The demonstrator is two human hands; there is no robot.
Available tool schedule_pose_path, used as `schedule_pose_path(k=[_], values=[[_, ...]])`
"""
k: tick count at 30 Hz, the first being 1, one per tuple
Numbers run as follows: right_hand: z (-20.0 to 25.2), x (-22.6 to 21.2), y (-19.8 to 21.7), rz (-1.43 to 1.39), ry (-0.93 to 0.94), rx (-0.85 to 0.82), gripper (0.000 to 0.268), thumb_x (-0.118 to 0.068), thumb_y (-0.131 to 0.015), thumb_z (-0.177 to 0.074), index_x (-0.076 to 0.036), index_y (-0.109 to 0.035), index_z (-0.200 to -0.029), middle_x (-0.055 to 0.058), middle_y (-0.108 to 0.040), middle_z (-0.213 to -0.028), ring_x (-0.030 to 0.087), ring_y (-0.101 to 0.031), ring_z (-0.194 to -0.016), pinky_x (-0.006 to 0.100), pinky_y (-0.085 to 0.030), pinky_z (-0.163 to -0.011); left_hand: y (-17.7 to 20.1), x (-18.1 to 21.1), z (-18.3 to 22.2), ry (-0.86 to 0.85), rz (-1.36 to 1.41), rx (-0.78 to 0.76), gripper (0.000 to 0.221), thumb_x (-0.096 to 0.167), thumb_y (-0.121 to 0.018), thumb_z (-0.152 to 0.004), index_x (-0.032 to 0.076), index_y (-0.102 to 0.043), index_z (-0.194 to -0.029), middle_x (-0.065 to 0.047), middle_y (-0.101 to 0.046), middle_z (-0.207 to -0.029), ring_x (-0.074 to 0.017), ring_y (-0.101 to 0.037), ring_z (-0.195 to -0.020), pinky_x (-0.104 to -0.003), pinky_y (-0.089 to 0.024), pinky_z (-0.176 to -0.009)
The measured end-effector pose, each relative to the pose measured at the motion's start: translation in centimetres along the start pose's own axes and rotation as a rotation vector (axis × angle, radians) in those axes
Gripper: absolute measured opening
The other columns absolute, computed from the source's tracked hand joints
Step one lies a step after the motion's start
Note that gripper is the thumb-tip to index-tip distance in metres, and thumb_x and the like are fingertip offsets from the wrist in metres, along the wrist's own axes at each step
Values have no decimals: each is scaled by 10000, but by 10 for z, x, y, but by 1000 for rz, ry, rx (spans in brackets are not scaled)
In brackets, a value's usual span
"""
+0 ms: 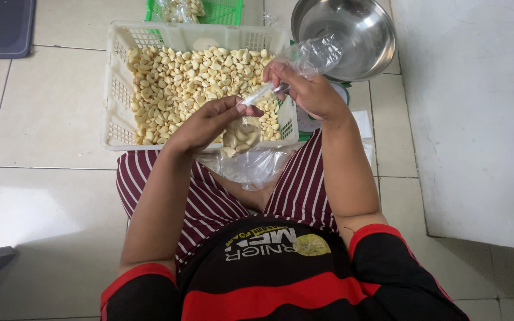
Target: The person packs garlic cloves into small plastic bags, weighs the bags on a scale, and places them into a small basket.
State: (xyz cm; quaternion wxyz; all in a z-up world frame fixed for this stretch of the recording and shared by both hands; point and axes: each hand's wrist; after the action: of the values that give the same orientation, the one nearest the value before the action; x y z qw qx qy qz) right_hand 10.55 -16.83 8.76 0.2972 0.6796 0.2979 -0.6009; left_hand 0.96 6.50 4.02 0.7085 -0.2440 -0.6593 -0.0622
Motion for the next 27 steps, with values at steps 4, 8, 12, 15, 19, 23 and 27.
schedule_pose_path(k=[4, 8, 12, 15, 19, 23, 27], values=[[14, 13, 8, 77, 29, -10, 355, -257, -506, -1114, -20, -607, -870, 113, -546, -863, 71, -550, -700, 191, -506, -631, 6, 16, 12, -100, -545, 76, 217, 205, -681, -1001, 24, -757, -1094, -174, -703, -1154, -285, -646, -1074, -397, -493, -937], [25, -9, -7, 56, 86, -61, 257, -145, -625, -1043, 30, -643, -856, 157, -600, -840, 94, -588, -643, 202, -519, -572, 11, 43, 10, -145, -796, 36, 154, 210, -749, -934, 119, -803, -1047, -111, -677, -1168, -332, -608, -1070, -433, -476, -934], [37, -16, -5, 24, 84, 19, 199, -69, -738, -963, 90, -674, -861, 163, -638, -760, 64, -568, -560, 166, -486, -496, -3, 74, 15, -177, -1025, 37, 139, 142, -776, -892, 66, -805, -1005, -96, -641, -1004, -239, -628, -869, -331, -544, -736], [46, -26, -1, -14, 101, 44, 195, -37, -757, -925, 118, -640, -909, 176, -677, -746, 52, -593, -573, 143, -485, -506, -18, 92, 20, -176, -1037, -29, 130, 99, -752, -901, 51, -804, -1010, -123, -663, -997, -257, -691, -836, -348, -567, -712], [58, -36, 3, -18, 210, 36, 176, -5, -791, -860, 87, -643, -835, 194, -691, -770, 50, -600, -576, 152, -487, -508, -30, 99, 26, -169, -963, -77, 135, 63, -725, -910, 8, -787, -1017, -164, -709, -998, -309, -745, -857, -392, -592, -780], [66, -15, 29, -15, 272, 51, 140, 8, -782, -819, 71, -682, -743, 212, -645, -835, 83, -558, -546, 175, -429, -491, -45, 108, 35, -185, -894, -106, 128, 62, -740, -886, 19, -779, -1000, -152, -728, -979, -313, -768, -862, -407, -607, -778], [68, 18, 53, -227, 342, 89, 204, 16, -812, -788, 38, -609, -803, 163, -554, -796, 96, -531, -568, 164, -436, -476, -59, 114, 40, -188, -874, -122, 125, 63, -724, -896, 2, -767, -996, -170, -732, -950, -304, -768, -847, -399, -618, -776]])
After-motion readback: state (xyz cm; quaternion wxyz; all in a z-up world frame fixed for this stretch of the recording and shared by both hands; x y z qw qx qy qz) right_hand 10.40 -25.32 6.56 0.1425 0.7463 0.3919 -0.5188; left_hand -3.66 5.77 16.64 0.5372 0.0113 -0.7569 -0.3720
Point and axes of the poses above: each hand's wrist, its own z-axis away from the middle knuckle, its own y-axis out of the back of the hand, x = y × z
